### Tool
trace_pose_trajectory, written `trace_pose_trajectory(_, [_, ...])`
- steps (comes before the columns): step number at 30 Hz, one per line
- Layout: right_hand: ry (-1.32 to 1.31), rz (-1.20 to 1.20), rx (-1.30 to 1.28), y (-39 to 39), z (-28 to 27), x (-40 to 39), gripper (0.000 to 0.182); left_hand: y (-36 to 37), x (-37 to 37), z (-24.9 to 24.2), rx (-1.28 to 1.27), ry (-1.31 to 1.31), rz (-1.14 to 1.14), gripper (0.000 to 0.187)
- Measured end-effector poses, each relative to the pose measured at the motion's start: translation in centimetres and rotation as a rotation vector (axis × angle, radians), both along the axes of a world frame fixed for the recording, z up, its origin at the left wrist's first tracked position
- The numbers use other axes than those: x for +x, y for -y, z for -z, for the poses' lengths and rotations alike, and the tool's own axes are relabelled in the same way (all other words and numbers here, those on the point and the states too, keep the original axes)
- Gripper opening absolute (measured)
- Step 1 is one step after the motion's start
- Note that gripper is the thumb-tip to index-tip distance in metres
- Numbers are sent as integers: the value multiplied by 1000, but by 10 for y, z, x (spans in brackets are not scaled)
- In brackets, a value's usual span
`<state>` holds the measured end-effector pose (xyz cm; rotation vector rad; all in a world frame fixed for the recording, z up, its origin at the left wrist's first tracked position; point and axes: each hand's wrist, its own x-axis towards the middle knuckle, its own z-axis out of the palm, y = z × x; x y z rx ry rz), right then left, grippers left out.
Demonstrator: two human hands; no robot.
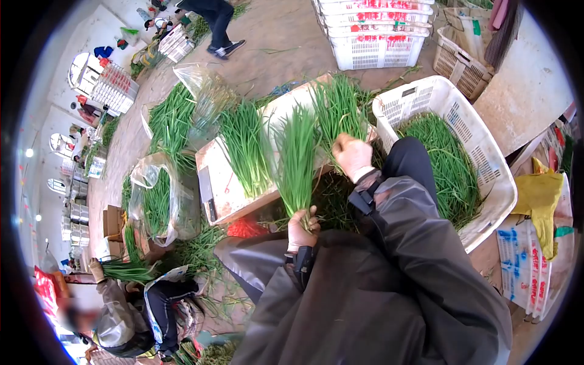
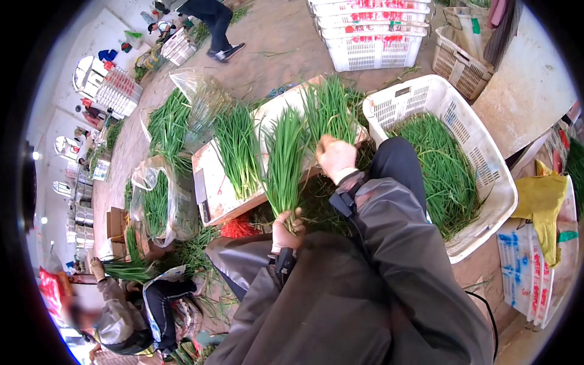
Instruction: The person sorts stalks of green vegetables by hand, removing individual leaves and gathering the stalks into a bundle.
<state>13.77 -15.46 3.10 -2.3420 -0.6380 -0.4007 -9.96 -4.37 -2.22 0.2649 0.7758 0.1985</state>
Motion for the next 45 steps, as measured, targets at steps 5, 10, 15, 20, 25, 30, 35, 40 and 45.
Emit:
trace_pose_trajectory(5, [-456,-428,-573,27,-16,16,43,-1,0,-6,-59,-24,-4,21])
trace_pose_trajectory(10, [-528,-588,-440,3,10,-60,46,-2,2,-2,-106,80,60,26])
trace_pose_trajectory(15, [-558,-655,-462,-15,52,-74,30,3,-1,-13,-37,55,102,31])
trace_pose_trajectory(20, [-596,-861,-522,0,21,-36,30,1,0,-4,-7,-135,120,29])
trace_pose_trajectory(25, [-549,-960,-410,12,-2,-29,30,3,3,2,113,-120,190,22])
trace_pose_trajectory(30, [-340,-774,-238,7,18,-39,26,-8,1,43,338,-31,247,18])
trace_pose_trajectory(35, [-445,-664,-24,3,4,-45,29,-14,8,12,-32,104,138,30])
trace_pose_trajectory(40, [-561,-566,313,5,19,-46,23,-10,15,17,-44,83,-13,41])
trace_pose_trajectory(45, [-1139,-660,721,20,-13,-29,17,-13,9,18,-14,44,65,41])
